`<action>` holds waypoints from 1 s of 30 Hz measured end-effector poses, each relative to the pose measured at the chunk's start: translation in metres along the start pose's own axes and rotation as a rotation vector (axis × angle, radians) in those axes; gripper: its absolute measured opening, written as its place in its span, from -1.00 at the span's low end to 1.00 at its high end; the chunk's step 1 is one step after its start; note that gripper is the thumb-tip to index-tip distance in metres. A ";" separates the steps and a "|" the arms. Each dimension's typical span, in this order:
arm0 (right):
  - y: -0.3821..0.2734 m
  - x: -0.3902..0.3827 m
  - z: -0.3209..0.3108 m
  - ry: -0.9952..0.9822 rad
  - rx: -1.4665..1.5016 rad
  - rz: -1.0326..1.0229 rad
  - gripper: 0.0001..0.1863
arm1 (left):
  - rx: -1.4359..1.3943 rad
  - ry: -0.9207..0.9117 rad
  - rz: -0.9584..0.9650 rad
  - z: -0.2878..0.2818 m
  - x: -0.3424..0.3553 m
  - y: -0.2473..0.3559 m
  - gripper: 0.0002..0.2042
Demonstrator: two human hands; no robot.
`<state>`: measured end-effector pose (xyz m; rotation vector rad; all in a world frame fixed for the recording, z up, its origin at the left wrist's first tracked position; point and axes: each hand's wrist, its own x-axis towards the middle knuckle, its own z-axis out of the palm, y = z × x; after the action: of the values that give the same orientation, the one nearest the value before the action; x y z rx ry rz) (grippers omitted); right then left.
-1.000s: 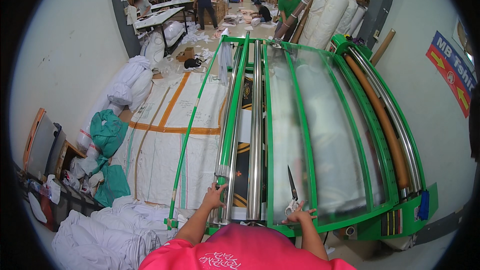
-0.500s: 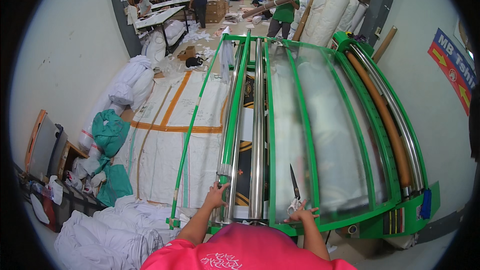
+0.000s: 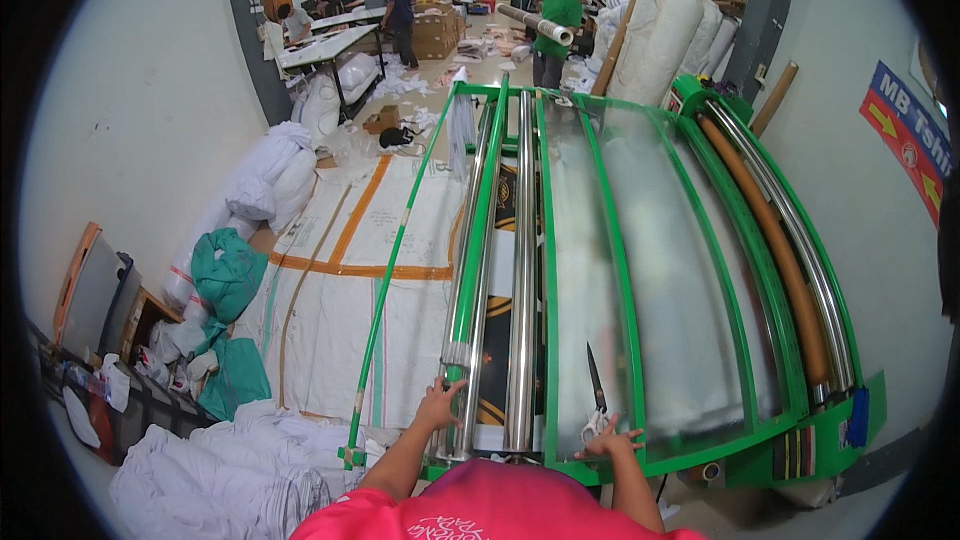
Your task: The person operates a green fabric cutting machine, guiding a large roll of patterned fabric through rollers and using shears to cut the material into sections. The person then picks up a white cloth and wipes the machine surface.
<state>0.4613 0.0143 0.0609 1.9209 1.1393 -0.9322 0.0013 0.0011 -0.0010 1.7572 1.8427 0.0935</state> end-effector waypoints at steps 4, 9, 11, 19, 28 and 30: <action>-0.005 -0.009 -0.003 0.002 0.020 -0.016 0.89 | -0.004 0.020 0.002 0.001 -0.001 -0.005 0.33; -0.001 -0.002 -0.001 0.008 0.033 -0.036 0.90 | -0.006 0.032 0.021 0.000 0.000 -0.004 0.31; 0.000 0.005 0.003 0.009 0.041 -0.002 0.89 | 0.001 0.019 0.013 0.000 -0.001 -0.001 0.31; -0.004 -0.002 0.000 0.018 0.034 0.025 0.89 | -0.012 0.010 0.001 -0.001 -0.002 -0.002 0.30; -0.003 -0.012 -0.003 0.022 0.057 0.040 0.86 | -0.012 -0.011 -0.012 0.002 0.002 -0.002 0.33; -0.005 -0.015 -0.005 0.020 0.056 0.046 0.85 | -0.016 -0.047 -0.033 0.002 0.007 -0.003 0.26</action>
<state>0.4525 0.0138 0.0752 1.9967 1.0866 -0.9313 -0.0005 0.0064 -0.0067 1.7032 1.8324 0.0533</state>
